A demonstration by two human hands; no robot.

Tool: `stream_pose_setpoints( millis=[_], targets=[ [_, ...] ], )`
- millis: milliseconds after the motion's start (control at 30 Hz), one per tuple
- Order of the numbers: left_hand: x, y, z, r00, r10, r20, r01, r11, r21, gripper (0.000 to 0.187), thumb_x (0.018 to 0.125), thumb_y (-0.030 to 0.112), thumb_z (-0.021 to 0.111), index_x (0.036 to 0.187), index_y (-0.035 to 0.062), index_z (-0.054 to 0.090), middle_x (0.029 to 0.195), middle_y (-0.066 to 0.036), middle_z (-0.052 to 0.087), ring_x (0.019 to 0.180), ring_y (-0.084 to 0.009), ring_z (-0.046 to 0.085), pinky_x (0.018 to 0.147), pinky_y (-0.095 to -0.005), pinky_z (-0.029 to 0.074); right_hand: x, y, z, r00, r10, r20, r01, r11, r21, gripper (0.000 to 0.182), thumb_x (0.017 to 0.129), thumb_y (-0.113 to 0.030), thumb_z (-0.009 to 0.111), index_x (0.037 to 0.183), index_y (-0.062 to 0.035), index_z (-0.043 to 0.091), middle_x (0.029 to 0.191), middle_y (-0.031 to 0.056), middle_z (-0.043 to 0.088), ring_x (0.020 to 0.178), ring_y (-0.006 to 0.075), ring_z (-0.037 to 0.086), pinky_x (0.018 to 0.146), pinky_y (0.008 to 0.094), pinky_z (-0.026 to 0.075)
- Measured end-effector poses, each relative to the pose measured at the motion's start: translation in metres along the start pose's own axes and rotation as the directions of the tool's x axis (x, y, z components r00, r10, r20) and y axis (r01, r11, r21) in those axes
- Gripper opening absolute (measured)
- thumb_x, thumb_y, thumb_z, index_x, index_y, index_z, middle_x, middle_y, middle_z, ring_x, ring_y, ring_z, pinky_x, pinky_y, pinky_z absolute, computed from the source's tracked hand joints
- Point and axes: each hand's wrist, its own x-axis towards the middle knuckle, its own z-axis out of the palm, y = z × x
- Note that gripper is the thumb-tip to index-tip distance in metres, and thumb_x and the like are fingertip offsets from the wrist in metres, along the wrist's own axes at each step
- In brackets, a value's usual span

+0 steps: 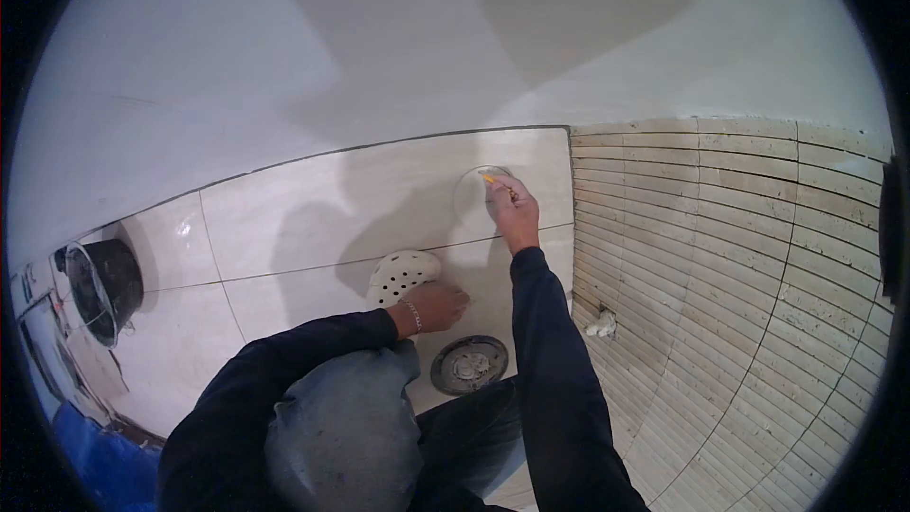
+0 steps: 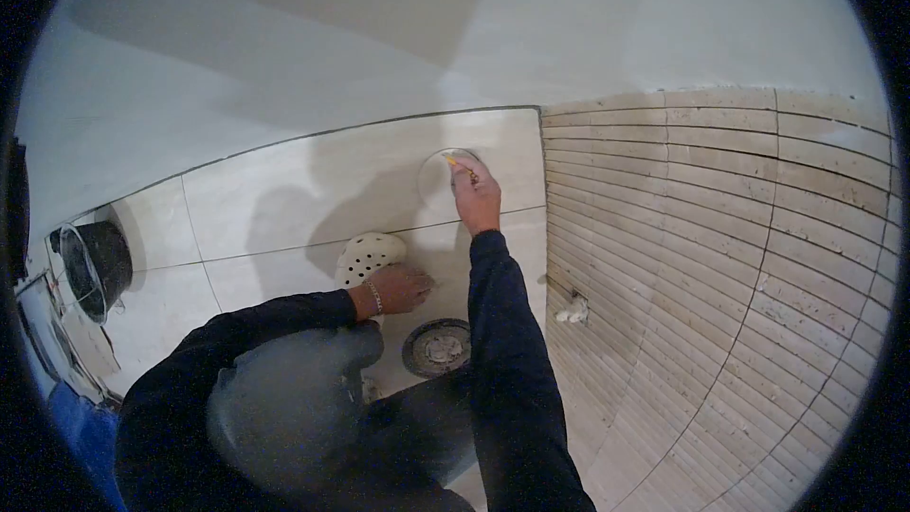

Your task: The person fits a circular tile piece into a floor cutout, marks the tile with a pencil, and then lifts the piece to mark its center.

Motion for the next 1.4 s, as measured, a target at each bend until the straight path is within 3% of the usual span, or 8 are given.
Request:
stream_pose_setpoints(
  millis=[667, 733, 867, 967, 1033, 1100, 1233, 1400],
  targets=[
    [0.003, -0.001, 0.001, 1.0, -0.016, 0.001, 0.016, 0.997, -0.073, 0.023, 0.09, 0.023, 0.057, 0.103, 0.0063, 0.067, 0.094, -0.014, 0.068, 0.085, -0.0339, 0.068, 0.077, -0.0469, 0.055, -0.011, -0.003, 0.015, 0.993, -0.117, -0.011, 0.115, 0.986, -0.123, 0.023, 0.093, -0.019, 0.062, 0.106, -0.0035, 0.071, 0.075, 0.0068, 0.067, 0.068, 0.0103, 0.059, 0.064, 0.0272, 0.049],
    [0.003, -0.001, 0.001, 1.0, -0.024, 0.015, 0.025, 0.997, -0.078, 0.023, 0.09, 0.023, 0.057, 0.103, 0.0063, 0.068, 0.095, -0.014, 0.069, 0.085, -0.034, 0.068, 0.077, -0.047, 0.055, -0.012, -0.006, 0.01, 1.0, 0.022, 0.015, -0.019, 0.98, -0.2, 0.023, 0.096, -0.017, 0.06, 0.11, -0.0018, 0.07, 0.092, 0.0031, 0.07, 0.081, 0.009, 0.062, 0.076, 0.0245, 0.05],
    [0.004, -0.002, 0.004, 1.0, 0.002, 0.0, -0.002, 1.0, -0.017, 0.023, 0.09, 0.022, 0.056, 0.103, 0.0071, 0.067, 0.096, -0.013, 0.069, 0.086, -0.0326, 0.068, 0.077, -0.0455, 0.055, -0.011, -0.004, 0.014, 0.999, -0.028, 0.03, 0.034, 0.978, -0.204, 0.023, 0.096, -0.018, 0.061, 0.11, -0.002, 0.07, 0.092, 0.0031, 0.07, 0.081, 0.0091, 0.062, 0.075, 0.0245, 0.05],
    [0.004, 0.002, -0.001, 0.998, -0.018, 0.065, 0.017, 1.0, 0.02, 0.023, 0.088, 0.02, 0.057, 0.104, 0.0067, 0.067, 0.096, -0.013, 0.068, 0.086, -0.0313, 0.068, 0.076, -0.0447, 0.055, -0.016, -0.005, 0.011, 0.995, -0.102, 0.02, 0.104, 0.954, -0.28, 0.028, 0.094, -0.025, 0.06, 0.106, -0.0022, 0.071, 0.083, 0.0124, 0.07, 0.074, 0.018, 0.066, 0.072, 0.0316, 0.052],
    [0.003, 0.004, -0.003, 0.997, -0.018, 0.081, 0.015, 0.999, 0.038, 0.023, 0.088, 0.02, 0.057, 0.104, 0.0065, 0.066, 0.097, -0.013, 0.068, 0.086, -0.0316, 0.068, 0.076, -0.045, 0.055, -0.02, -0.002, 0.008, 0.976, -0.081, -0.203, 0.045, 0.983, -0.178, 0.028, 0.095, -0.023, 0.059, 0.108, -0.0002, 0.069, 0.091, 0.0133, 0.071, 0.081, 0.0179, 0.066, 0.077, 0.0311, 0.052],
    [0.003, 0.003, -0.001, 1.0, -0.009, -0.009, 0.009, 1.0, -0.004, 0.021, 0.088, 0.021, 0.057, 0.101, 0.0074, 0.067, 0.092, -0.015, 0.068, 0.082, -0.0331, 0.068, 0.074, -0.0464, 0.054, -0.032, 0.002, -0.005, 0.964, -0.054, -0.262, 0.022, 0.992, -0.126, 0.028, 0.095, -0.021, 0.058, 0.11, 0.0011, 0.067, 0.095, 0.013, 0.071, 0.085, 0.0176, 0.066, 0.08, 0.0306, 0.051],
    [0.009, -0.004, 0.012, 0.995, -0.038, 0.095, 0.037, 0.999, 0.016, 0.019, 0.089, 0.023, 0.056, 0.097, 0.0083, 0.067, 0.085, -0.017, 0.068, 0.08, -0.0347, 0.068, 0.073, -0.0481, 0.054, -0.079, 0.022, -0.028, 0.912, 0.086, -0.402, -0.049, 0.994, 0.101, 0.028, 0.097, -0.016, 0.056, 0.115, 0.0038, 0.064, 0.106, 0.0114, 0.069, 0.097, 0.0168, 0.064, 0.088, 0.029, 0.049],
    [0.009, 0.003, 0.006, 0.993, -0.096, 0.066, 0.093, 0.994, 0.053, 0.022, 0.088, 0.026, 0.056, 0.088, 0.0068, 0.066, 0.083, -0.017, 0.068, 0.078, -0.036, 0.067, 0.071, -0.049, 0.053, -0.14, 0.066, -0.044, 0.856, 0.216, -0.47, -0.15, 0.973, 0.176, 0.029, 0.098, -0.017, 0.057, 0.117, 0.0035, 0.062, 0.102, 0.0082, 0.068, 0.094, 0.0144, 0.063, 0.085, 0.0259, 0.049]
  ],
)
